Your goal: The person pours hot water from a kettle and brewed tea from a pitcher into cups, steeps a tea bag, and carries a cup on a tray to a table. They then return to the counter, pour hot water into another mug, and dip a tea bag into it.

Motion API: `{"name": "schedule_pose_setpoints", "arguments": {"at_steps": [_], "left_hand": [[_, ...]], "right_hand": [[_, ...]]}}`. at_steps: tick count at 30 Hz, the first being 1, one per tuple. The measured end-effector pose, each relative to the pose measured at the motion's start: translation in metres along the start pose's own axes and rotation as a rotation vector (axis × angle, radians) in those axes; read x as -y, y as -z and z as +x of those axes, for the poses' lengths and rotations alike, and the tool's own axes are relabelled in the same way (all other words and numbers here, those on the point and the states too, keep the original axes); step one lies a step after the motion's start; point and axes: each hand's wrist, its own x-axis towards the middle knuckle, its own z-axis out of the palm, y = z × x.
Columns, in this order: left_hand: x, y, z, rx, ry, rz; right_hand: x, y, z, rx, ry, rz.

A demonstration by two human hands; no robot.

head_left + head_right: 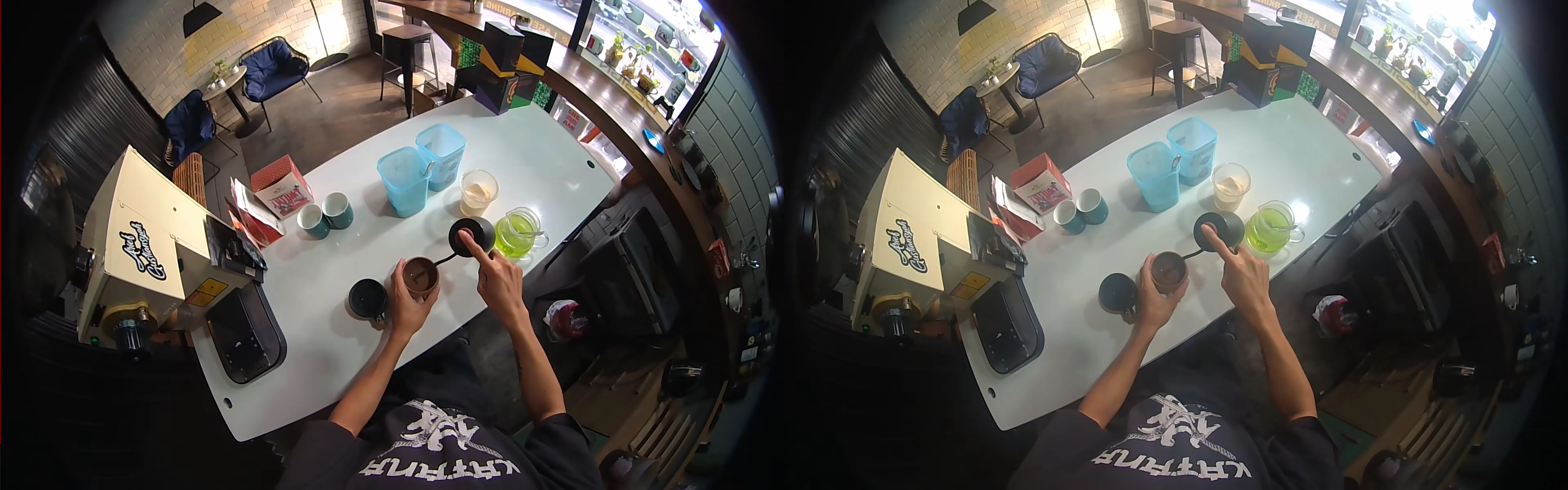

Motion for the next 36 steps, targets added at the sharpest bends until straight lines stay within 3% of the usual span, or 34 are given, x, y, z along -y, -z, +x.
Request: {"name": "schedule_pose_setpoints", "arguments": {"at_steps": [36], "left_hand": [[0.000,-0.001,0.001,0.005,-0.006,0.032]], "right_hand": [[0.004,0.008,0.000,-0.103,0.049,0.002]]}}
